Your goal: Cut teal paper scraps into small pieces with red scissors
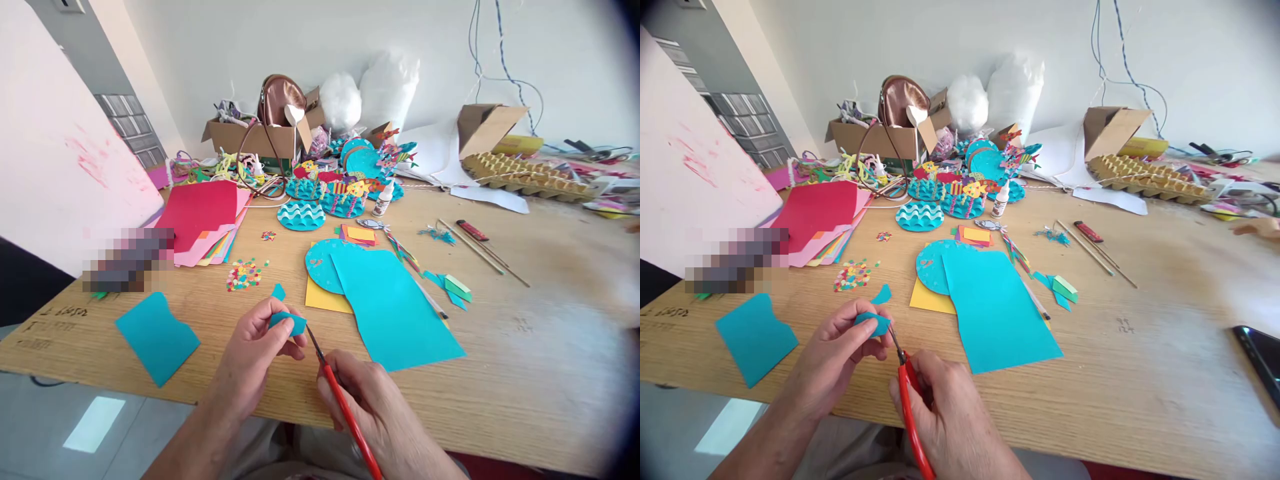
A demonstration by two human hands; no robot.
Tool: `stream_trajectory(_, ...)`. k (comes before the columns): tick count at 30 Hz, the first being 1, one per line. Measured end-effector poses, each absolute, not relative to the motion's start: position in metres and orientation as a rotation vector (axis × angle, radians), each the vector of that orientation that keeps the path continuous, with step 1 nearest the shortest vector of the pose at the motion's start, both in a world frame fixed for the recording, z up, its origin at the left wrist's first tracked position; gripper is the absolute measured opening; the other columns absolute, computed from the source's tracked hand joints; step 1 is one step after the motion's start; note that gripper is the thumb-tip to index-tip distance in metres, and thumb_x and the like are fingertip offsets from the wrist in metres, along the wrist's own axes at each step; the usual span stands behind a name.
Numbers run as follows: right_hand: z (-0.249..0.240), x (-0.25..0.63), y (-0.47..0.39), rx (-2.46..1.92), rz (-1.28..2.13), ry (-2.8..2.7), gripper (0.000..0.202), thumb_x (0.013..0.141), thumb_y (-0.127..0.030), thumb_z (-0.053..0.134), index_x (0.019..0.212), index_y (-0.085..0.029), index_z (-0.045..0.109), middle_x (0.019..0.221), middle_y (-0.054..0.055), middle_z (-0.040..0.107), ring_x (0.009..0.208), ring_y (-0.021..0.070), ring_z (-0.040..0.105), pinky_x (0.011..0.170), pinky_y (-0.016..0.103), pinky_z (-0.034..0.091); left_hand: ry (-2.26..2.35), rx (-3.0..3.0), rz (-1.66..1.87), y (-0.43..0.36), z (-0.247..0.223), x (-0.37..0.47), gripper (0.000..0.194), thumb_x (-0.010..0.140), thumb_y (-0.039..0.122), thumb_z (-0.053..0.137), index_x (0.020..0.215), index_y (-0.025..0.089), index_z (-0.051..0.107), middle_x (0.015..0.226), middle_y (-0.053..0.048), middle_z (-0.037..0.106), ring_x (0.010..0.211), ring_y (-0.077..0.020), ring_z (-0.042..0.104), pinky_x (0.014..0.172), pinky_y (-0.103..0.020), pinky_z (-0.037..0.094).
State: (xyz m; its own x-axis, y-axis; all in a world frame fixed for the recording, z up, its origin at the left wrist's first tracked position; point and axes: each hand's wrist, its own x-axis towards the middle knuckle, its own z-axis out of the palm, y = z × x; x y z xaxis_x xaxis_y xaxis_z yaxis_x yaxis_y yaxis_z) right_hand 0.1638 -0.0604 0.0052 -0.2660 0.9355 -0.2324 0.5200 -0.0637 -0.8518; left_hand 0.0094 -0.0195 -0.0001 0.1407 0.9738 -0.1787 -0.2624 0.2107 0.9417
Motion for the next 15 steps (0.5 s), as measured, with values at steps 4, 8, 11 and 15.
stream_trajectory(4,0.005,0.1627,-0.0602,-1.575,1.295,-1.777,0.029,0.085,-0.032,0.04,0.059,-0.022,0.035,0.054,-0.005,0.04,0.051,0.0105,0.034,0.047,0.024,0.025,1.008,0.88,1.091,-0.0203,0.0009,0.0093,0.013,0.073,0.024,0.064,0.065,0.015,0.059,0.072,0.0,0.063,0.06,-0.01,0.059,0.054,-0.02,0.051)
stream_trajectory(8,0.0029,0.1616,-0.061,-1.564,1.311,-1.783,0.03,0.086,-0.033,0.039,0.059,-0.021,0.037,0.054,-0.004,0.043,0.051,0.0104,0.035,0.046,0.024,0.025,1.021,0.849,1.078,-0.0218,-0.0001,0.0094,0.013,0.071,0.023,0.066,0.064,0.015,0.059,0.071,-0.001,0.064,0.057,-0.0097,0.059,0.053,-0.02,0.052)
stream_trajectory(11,-0.0002,0.1609,-0.0603,-1.566,1.299,-1.789,0.031,0.086,-0.034,0.039,0.058,-0.021,0.036,0.052,-0.004,0.043,0.05,0.0103,0.035,0.045,0.023,0.025,1.022,0.841,1.074,-0.0223,-0.0009,0.0114,0.012,0.071,0.023,0.065,0.064,0.015,0.059,0.068,0.0,0.064,0.056,-0.0095,0.059,0.052,-0.019,0.051)
stream_trajectory(15,-0.0031,0.1597,-0.0597,-1.569,1.294,-1.783,0.033,0.088,-0.036,0.037,0.058,-0.021,0.039,0.052,-0.003,0.045,0.048,0.0102,0.037,0.044,0.023,0.025,1.031,0.83,1.07,-0.0225,-0.001,0.0144,0.014,0.068,0.024,0.066,0.062,0.016,0.057,0.065,0.0,0.064,0.056,-0.0103,0.059,0.051,-0.019,0.05)
